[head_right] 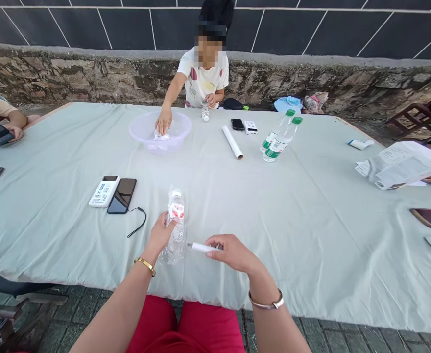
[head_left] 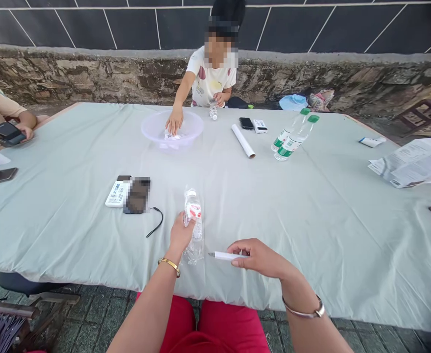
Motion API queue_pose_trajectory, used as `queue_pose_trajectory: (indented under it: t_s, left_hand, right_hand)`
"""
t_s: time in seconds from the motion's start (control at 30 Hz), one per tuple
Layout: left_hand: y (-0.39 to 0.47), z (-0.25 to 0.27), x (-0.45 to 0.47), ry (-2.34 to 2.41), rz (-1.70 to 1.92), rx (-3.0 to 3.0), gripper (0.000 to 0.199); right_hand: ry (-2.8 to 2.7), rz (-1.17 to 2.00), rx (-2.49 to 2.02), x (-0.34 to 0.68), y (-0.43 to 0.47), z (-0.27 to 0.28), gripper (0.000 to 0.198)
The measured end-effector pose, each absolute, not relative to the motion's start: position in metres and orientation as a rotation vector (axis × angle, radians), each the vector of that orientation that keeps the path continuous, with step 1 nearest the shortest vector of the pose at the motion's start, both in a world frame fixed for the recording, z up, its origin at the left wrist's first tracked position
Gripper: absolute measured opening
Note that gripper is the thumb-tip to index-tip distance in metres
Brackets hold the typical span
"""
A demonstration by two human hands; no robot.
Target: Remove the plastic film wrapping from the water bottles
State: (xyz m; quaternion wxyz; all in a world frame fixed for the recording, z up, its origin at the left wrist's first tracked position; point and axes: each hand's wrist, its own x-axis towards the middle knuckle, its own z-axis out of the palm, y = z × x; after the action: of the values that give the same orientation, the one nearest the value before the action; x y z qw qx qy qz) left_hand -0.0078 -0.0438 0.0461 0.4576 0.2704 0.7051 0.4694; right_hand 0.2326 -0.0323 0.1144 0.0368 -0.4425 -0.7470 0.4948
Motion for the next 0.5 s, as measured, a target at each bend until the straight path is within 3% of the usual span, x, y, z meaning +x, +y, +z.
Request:
queue_pose_trajectory:
  t_s: [0.07,0.17,0.23,0.4,0.5]
  left_hand:
    - [-0.042,0.049,-0.006,1.811,1.104,0.726,0.044]
    - [-0.037,0.054,-0.003,1.898,1.05,0.753,0.043]
    - [-0.034,0.057,-0.002,1.968,1.018,0.77,0.041]
    - [-0.03,0.058,-0.004,2.114,0.921,0.918,0.038]
    - [-0.029,0.053,-0.006,2.089,0.966,0.987,0.038]
  right_hand:
    - [-2.164,1.317,-1.553,0.234,-0.017,0.096,0.021]
    - [-1.979,0.7,-1.919,0.225,0.004,0.065,0.027]
    - [-1.983,0.455,-2.035,0.219,0.01,0.05,0.028]
    - [-2.001,0.33,-1.996,0.197,0.005,0.05,0.033]
    - [-1.914,0.668,-1.771,0.157,-0.001,0.058,0.038]
